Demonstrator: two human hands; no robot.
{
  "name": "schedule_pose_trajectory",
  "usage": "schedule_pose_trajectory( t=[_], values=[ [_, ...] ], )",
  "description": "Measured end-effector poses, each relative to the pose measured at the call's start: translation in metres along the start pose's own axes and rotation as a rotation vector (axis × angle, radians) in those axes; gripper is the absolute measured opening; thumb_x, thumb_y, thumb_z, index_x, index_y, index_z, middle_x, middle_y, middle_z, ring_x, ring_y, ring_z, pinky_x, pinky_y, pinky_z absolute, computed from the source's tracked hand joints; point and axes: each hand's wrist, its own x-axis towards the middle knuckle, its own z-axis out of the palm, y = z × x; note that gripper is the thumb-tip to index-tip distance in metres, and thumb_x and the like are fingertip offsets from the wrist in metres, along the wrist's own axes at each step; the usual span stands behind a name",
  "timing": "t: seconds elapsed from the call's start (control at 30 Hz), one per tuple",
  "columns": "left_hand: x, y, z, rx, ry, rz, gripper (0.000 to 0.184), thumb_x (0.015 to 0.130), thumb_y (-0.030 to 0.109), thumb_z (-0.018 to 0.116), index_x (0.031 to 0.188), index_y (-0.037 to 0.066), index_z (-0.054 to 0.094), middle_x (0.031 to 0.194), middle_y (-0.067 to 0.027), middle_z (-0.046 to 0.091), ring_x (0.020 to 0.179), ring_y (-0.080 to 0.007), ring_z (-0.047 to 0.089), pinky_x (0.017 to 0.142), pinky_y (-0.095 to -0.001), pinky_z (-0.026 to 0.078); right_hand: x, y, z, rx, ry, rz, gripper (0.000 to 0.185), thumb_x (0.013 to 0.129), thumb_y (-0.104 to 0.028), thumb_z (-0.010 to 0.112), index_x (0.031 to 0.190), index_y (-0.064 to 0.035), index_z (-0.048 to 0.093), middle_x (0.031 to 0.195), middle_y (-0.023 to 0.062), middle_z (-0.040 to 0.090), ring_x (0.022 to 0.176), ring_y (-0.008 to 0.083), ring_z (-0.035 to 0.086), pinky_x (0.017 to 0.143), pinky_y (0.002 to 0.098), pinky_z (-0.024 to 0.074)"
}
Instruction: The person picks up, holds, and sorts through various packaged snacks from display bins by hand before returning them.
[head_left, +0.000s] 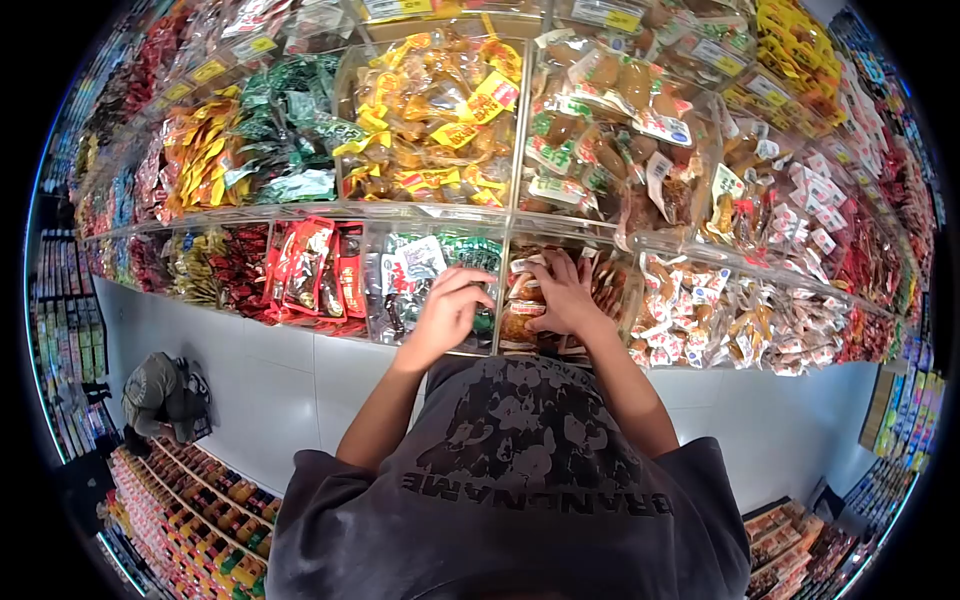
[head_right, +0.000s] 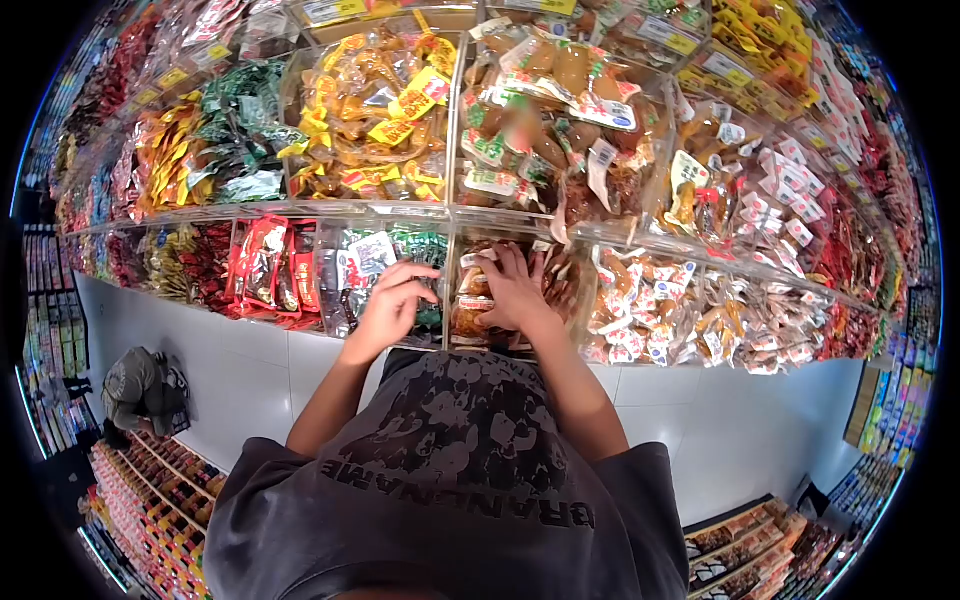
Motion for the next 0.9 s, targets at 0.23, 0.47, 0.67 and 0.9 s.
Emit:
schedule_pose_trajectory(
  t=[0.23,0.47,0.67,0.9],
  values=[
    [0.002,0.013,0.029,-0.140,-0.097,0.049,0.024,0.076,-0.013,0.056,0.086,0.004,0.070,0.118,-0.0083,0.069,0.109,-0.0321,0.063,0.102,-0.0445,0.044,0.000,-0.006,-0.007,-0.005,-0.063,0.089,0.115,0.059,-0.043,0.092,0.156,-0.0194,0.036,0.145,0.0168,0.041,0.141,0.0402,0.034,0.120,0.0674,0.0119],
    [-0.004,0.019,0.045,-0.085,-0.155,0.061,0.026,0.076,-0.010,0.062,0.087,0.012,0.071,0.121,-0.0047,0.067,0.125,-0.0320,0.058,0.120,-0.0564,0.032,0.013,-0.019,-0.019,-0.091,-0.184,0.124,0.104,0.064,-0.041,0.089,0.150,-0.0129,0.040,0.149,0.0249,0.036,0.143,0.0448,0.031,0.119,0.0709,0.0114],
    [0.001,0.024,0.049,-0.008,-0.128,0.069,0.024,0.076,-0.009,0.062,0.084,0.011,0.072,0.117,-0.0050,0.069,0.130,-0.0337,0.056,0.120,-0.0607,0.029,0.022,-0.007,0.010,-0.227,-0.122,-0.030,0.090,0.070,-0.027,0.085,0.147,-0.0076,0.042,0.163,0.0234,0.028,0.152,0.0407,0.028,0.123,0.0621,0.0154],
    [0.014,0.031,0.045,-0.032,-0.172,0.092,0.027,0.076,-0.012,0.058,0.086,0.009,0.073,0.116,-0.0082,0.069,0.127,-0.0347,0.058,0.117,-0.0559,0.033,0.043,0.006,0.002,-0.017,-0.236,-0.009,0.120,0.058,-0.030,0.095,0.159,-0.0224,0.030,0.151,0.0291,0.039,0.133,0.0432,0.052,0.113,0.0495,0.0396]
  ],
)
